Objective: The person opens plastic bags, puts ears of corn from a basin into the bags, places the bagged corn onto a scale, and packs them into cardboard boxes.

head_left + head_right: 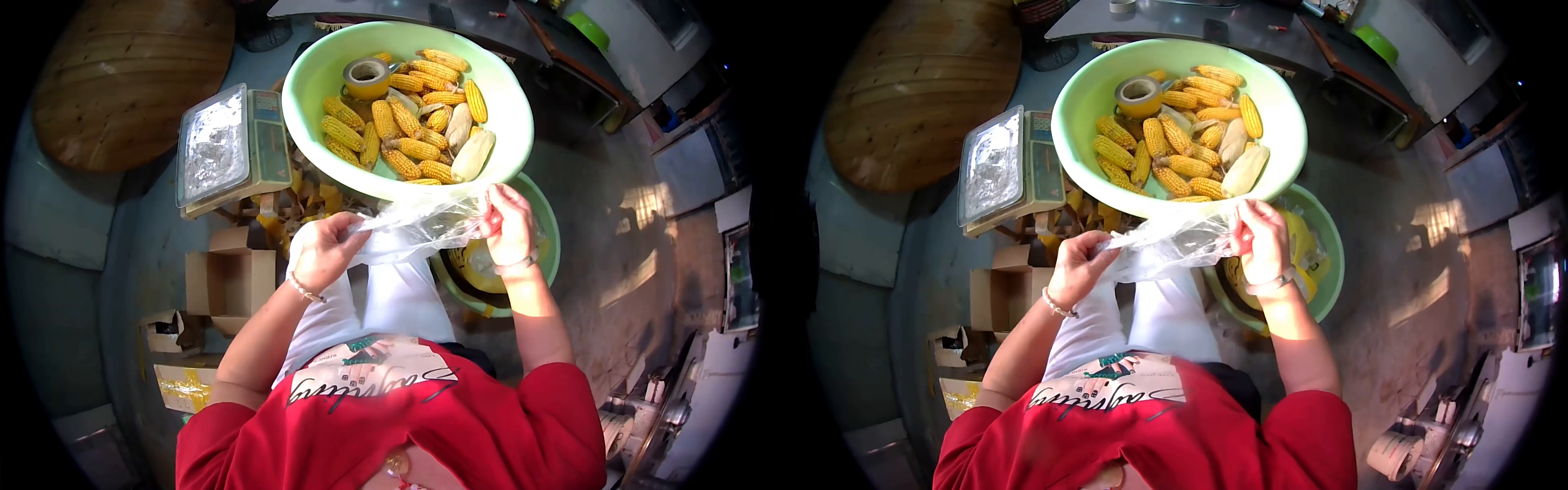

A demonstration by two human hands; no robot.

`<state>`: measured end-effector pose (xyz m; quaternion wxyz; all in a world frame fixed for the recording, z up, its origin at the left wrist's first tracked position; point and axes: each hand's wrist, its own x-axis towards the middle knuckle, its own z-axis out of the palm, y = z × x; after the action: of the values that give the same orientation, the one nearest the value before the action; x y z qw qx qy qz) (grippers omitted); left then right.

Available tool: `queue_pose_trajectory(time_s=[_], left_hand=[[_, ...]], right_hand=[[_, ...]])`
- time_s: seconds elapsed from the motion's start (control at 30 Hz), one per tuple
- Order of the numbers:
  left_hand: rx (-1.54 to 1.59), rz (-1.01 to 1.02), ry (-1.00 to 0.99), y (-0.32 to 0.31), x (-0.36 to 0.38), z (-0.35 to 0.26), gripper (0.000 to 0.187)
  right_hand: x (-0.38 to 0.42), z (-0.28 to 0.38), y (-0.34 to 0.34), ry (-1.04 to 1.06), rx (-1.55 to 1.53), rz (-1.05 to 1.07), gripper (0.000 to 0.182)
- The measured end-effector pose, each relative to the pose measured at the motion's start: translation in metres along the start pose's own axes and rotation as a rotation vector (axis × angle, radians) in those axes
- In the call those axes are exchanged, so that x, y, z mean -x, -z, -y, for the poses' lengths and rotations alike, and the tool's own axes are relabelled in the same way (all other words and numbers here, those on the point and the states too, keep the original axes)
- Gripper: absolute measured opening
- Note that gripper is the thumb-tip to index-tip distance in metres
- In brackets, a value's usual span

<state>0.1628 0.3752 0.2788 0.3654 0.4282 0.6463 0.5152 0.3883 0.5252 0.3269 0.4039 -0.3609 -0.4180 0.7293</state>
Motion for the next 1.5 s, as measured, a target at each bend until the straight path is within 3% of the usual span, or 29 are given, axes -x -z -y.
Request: queue_pose_trajectory(time_s=[0.13, 0.2, 0.33, 0.43, 0.53, 0.63, 0.73, 0.87, 1.07, 1.17, 1.27, 1.4, 1.43, 1.5], left_hand=[[-0.036, -0.032, -0.039, 0.0, -0.04, -0.013, 0.022], [-0.054, -0.076, -0.104, -0.002, -0.066, -0.018, 0.023], [-0.126, -0.067, -0.135, 0.001, -0.118, -0.015, 0.023], [-0.347, -0.046, -0.259, 0.001, -0.158, 0.002, 0.018], [-0.798, 0.021, -0.336, -0.003, -0.175, 0.01, 0.015], [-0.881, 0.179, -0.295, -0.007, -0.181, 0.019, 0.021], [-0.879, 0.241, -0.297, -0.009, -0.178, 0.015, 0.026], [-0.837, 0.22, -0.284, -0.006, -0.175, 0.009, 0.03], [-0.766, 0.184, -0.286, -0.003, -0.179, 0.013, 0.03], [-0.743, 0.193, -0.248, -0.001, -0.18, 0.01, 0.023], [-0.744, 0.223, -0.188, 0.0, -0.182, 0.011, 0.019], [-0.709, 0.184, -0.249, 0.002, -0.182, 0.011, 0.013], [-0.712, 0.181, -0.255, 0.002, -0.182, 0.012, 0.013], [-0.706, 0.187, -0.237, 0.002, -0.18, 0.011, 0.015]], right_hand=[[-0.029, 0.016, 0.002, 0.085, 0.061, -0.019, 0.016], [-0.047, 0.024, 0.004, 0.115, 0.055, 0.068, 0.016], [-0.102, 0.033, 0.022, 0.101, 0.197, 0.049, 0.013], [-0.149, 0.026, 0.04, -0.011, 0.44, 0.193, 0.008], [-0.178, 0.032, 0.04, -0.193, 0.616, 0.399, 0.027], [-0.209, 0.028, 0.034, -0.235, 0.754, 0.578, 0.041], [-0.252, 0.008, 0.019, -0.176, 0.998, 0.494, 0.04], [-0.298, -0.03, -0.023, 0.084, 1.528, 0.47, 0.037], [-0.343, -0.09, -0.098, 0.557, 1.775, 0.427, 0.045], [-0.357, -0.099, -0.131, 0.606, 1.882, 0.471, 0.053], [-0.375, -0.118, -0.138, 0.689, 1.975, 0.427, 0.047], [-0.383, -0.113, -0.146, 0.489, 2.151, 0.452, 0.033], [-0.383, -0.114, -0.143, 0.578, 2.126, 0.451, 0.027], [-0.38, -0.105, -0.144, 0.528, 2.169, 0.508, 0.027]])
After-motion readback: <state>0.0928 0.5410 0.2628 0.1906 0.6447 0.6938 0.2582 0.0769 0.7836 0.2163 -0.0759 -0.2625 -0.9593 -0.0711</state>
